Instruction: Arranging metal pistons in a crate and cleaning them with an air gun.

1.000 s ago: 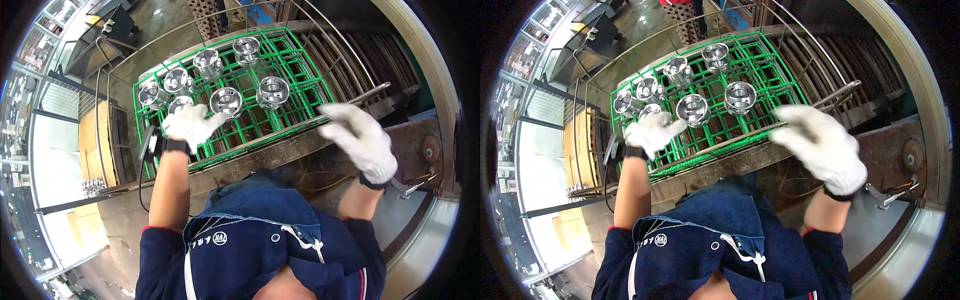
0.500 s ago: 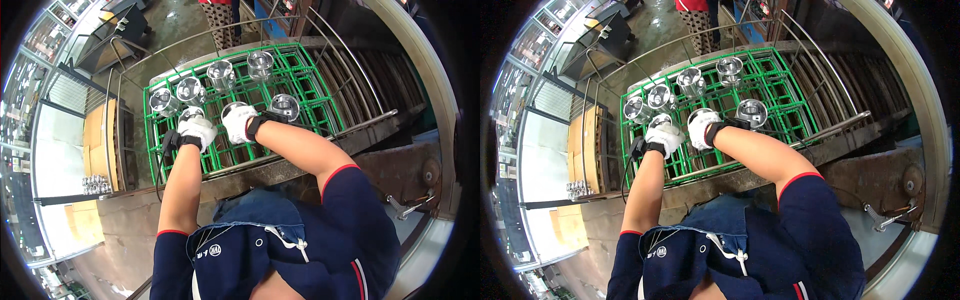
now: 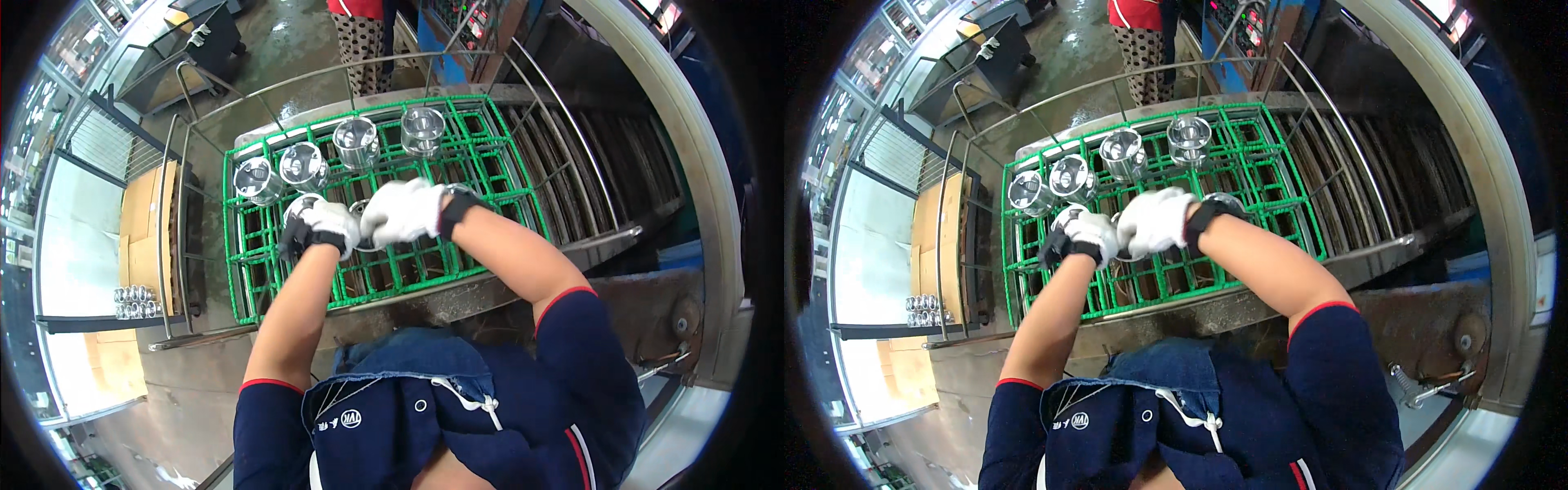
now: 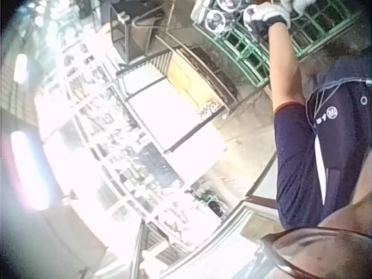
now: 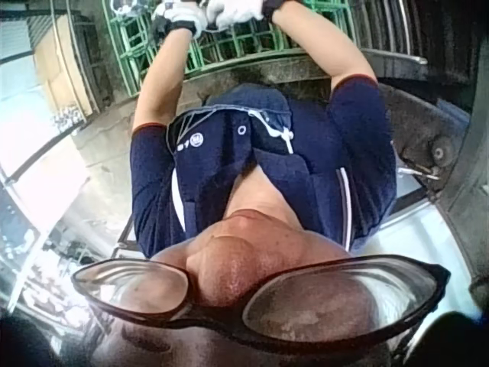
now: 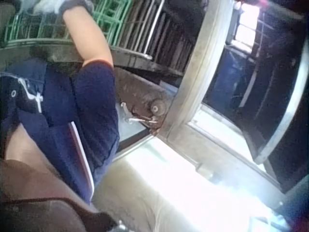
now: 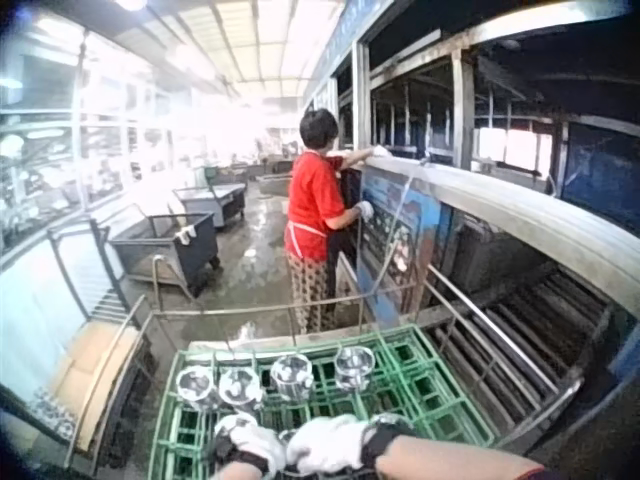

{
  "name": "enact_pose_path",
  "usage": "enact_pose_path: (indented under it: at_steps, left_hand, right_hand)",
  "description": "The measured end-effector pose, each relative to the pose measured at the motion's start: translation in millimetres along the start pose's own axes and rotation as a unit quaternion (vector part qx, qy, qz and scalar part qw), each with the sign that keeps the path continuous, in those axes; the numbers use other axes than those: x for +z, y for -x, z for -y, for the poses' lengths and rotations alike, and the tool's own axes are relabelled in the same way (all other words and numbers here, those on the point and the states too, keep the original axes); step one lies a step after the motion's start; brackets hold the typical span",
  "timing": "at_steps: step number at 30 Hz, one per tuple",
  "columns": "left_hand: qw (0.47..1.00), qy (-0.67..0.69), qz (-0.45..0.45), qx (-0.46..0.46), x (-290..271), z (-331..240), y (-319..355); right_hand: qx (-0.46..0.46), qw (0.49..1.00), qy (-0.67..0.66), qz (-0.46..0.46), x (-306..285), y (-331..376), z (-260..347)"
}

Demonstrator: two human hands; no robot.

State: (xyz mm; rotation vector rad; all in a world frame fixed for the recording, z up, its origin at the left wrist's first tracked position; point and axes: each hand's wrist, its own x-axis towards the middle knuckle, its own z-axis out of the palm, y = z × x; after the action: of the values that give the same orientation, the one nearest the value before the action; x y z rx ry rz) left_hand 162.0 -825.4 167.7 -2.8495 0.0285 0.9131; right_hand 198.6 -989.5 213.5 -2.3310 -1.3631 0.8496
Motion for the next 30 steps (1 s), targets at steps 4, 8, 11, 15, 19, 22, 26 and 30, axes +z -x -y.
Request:
enact_pose_path:
  at_steps: [4, 8, 11, 15, 19, 22, 26, 30]
  left_hand:
    - [0.983, 0.135, -0.045, -0.113, 6.6, 0.9, -4.0]
    - [0.994, 0.058, -0.07, -0.066, 11.9, -7.1, -12.2]
    - [0.997, 0.02, -0.062, -0.039, 33.2, -5.2, -23.6]
    - [0.99, 0.115, -0.069, -0.048, 16.1, -3.5, -1.0]
    - [0.966, 0.227, -0.082, -0.092, 14.3, 23.3, 16.4]
    - [0.894, 0.344, -0.249, -0.142, -3.4, 14.2, 51.0]
    - [0.641, 0.752, -0.155, -0.004, -24.8, 16.9, 109.7]
    - [0.604, 0.744, -0.284, 0.018, -30.5, 17.4, 177.6]
  right_hand:
    - [0.238, 0.936, 0.238, -0.107, -38.6, 23.1, -44.1]
    - [0.326, 0.904, 0.274, 0.047, -1.7, 30.3, -100.7]
    - [0.319, 0.913, 0.25, 0.038, 15.6, 27.9, -101.4]
    - [0.3, 0.915, 0.265, -0.059, 25.8, 35.2, -112.5]
    - [0.336, 0.888, 0.31, -0.056, -16.9, 11.0, -62.1]
    - [0.33, 0.868, 0.346, -0.132, -22.2, -1.2, -87.4]
    - [0.311, 0.907, 0.278, -0.055, -34.4, -19.7, -121.3]
    - [0.296, 0.894, 0.333, -0.049, -36.2, -17.2, -119.0]
